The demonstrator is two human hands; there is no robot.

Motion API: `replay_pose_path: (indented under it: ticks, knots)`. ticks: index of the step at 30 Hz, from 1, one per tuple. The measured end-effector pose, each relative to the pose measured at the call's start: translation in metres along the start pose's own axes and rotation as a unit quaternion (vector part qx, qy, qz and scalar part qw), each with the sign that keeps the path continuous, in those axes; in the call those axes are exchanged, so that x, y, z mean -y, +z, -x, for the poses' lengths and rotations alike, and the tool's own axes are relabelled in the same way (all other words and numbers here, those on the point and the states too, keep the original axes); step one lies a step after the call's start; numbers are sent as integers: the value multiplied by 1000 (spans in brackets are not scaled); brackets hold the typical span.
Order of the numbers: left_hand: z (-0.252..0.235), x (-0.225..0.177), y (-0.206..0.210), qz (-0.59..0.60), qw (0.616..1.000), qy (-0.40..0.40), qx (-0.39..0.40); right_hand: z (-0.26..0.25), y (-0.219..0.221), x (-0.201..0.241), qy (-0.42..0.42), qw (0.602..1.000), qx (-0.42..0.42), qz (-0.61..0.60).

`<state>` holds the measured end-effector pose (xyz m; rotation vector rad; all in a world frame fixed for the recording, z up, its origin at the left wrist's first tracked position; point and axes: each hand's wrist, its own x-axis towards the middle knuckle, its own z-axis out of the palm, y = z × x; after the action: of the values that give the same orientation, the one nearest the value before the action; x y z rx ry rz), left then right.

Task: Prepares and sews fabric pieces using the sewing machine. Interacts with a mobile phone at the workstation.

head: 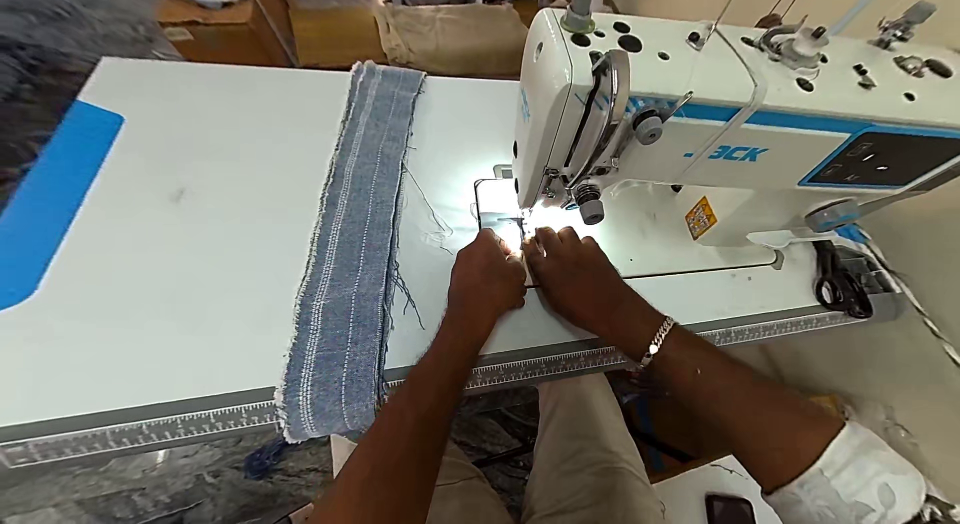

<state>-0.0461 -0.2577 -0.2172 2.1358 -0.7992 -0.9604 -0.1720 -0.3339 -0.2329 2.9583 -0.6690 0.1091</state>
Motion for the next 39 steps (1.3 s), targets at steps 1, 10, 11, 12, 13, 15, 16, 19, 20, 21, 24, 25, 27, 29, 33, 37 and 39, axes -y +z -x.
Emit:
replay_pose_path:
  ticks: [1, 10, 11, 12, 13, 15, 16, 19, 20, 21, 24, 25, 27, 29, 33, 37, 39]
  knots:
    - [4, 2, 0, 4, 1000, 0, 4, 3, 0, -3, 18, 1000, 3, -19]
    - [37, 4, -2, -188, 973, 91, 98, 1, 9, -51, 131, 973, -58, -180]
    - [39, -2, 0, -210, 968, 101, 92, -9, 17, -56, 66, 981, -53, -173]
    - [40, -7, 2, -230, 963, 108, 85, -19, 27, -62, 6, 988, -52, -148]
    - [41, -9, 4, -247, 959, 116, 75, -26, 33, -66, -33, 990, -52, -131]
    - [38, -11, 7, -269, 953, 128, 60, -26, 29, -70, -39, 993, -20, -113]
    - [35, -10, 7, -281, 949, 132, 57, -19, 20, -67, -21, 993, 7, -113]
    - [21, -12, 12, -330, 932, 145, 44, 8, 1, -53, 5, 990, 43, -137]
    - [15, -13, 15, -346, 926, 145, 40, 15, -1, -51, -3, 987, 45, -154]
    - [11, -14, 17, -359, 921, 145, 37, 22, 0, -51, -12, 983, 43, -176]
    - [9, -16, 20, -373, 916, 144, 34, 46, -13, -65, -13, 968, 36, -248]
    - [9, -18, 19, -374, 916, 142, 35, 57, -24, -73, 8, 965, 28, -261]
    - [10, -21, 19, -374, 917, 129, 42, 84, -49, -91, 77, 961, 0, -265]
    - [9, -23, 18, -375, 918, 122, 48, 110, -67, -116, 181, 955, -38, -230]
    - [4, -27, 20, -371, 920, 114, 57, 147, -61, -149, 321, 931, -118, -130]
    - [2, -30, 19, -358, 927, 106, 47, 153, -13, -141, 337, 936, -90, -57]
    - [0, -30, 19, -358, 927, 102, 50, 154, 3, -138, 339, 938, -58, -53]
